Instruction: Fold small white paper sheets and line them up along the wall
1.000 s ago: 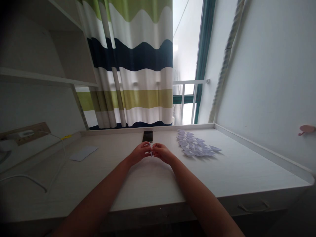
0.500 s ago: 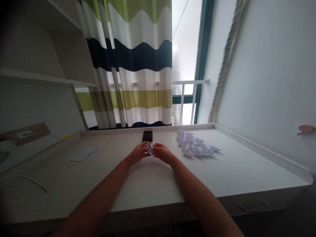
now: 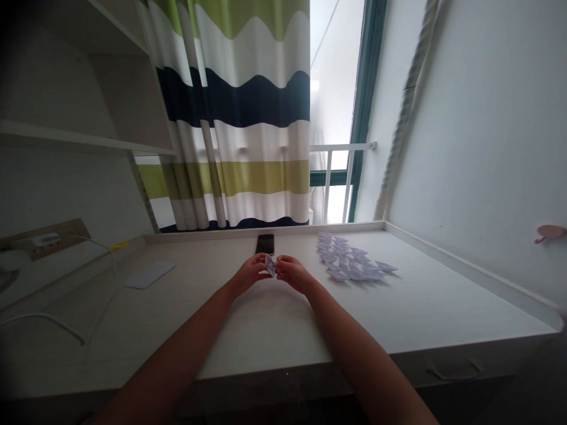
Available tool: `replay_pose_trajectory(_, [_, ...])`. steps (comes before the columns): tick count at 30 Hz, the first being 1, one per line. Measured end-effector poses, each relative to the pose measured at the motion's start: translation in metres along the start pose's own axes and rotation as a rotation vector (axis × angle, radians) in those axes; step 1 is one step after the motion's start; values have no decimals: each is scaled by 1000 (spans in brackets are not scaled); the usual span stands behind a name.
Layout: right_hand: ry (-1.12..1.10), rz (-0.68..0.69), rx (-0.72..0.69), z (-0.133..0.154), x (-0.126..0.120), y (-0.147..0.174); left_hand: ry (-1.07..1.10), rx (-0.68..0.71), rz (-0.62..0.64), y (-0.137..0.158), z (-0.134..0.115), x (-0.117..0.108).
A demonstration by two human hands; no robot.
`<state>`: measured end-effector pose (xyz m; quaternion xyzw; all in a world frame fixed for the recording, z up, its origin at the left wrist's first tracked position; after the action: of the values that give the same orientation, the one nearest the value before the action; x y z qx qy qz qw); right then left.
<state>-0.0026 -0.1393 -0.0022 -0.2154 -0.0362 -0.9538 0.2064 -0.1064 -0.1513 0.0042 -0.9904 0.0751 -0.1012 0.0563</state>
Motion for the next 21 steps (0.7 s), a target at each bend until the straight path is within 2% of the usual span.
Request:
replay_pose_trajectory(11, [-47,55,17,-4,0,-3,59,-27,6,2,-2,3])
replay_pose_trajectory(21, [-69,26,41,-7,-1,-3,33,-19,-33,0,2,1])
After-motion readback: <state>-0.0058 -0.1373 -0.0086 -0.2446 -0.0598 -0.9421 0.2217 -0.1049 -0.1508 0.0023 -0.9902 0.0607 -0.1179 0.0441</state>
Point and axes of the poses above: each hand's wrist, its own y-axis away from the middle knuckle, its own x-axis out of the palm, z = x × y, the point moved 6 cm from there along -y, towards the middle knuckle, and after that the axes turned 10 degrees about -z, right-handed, at the moved point
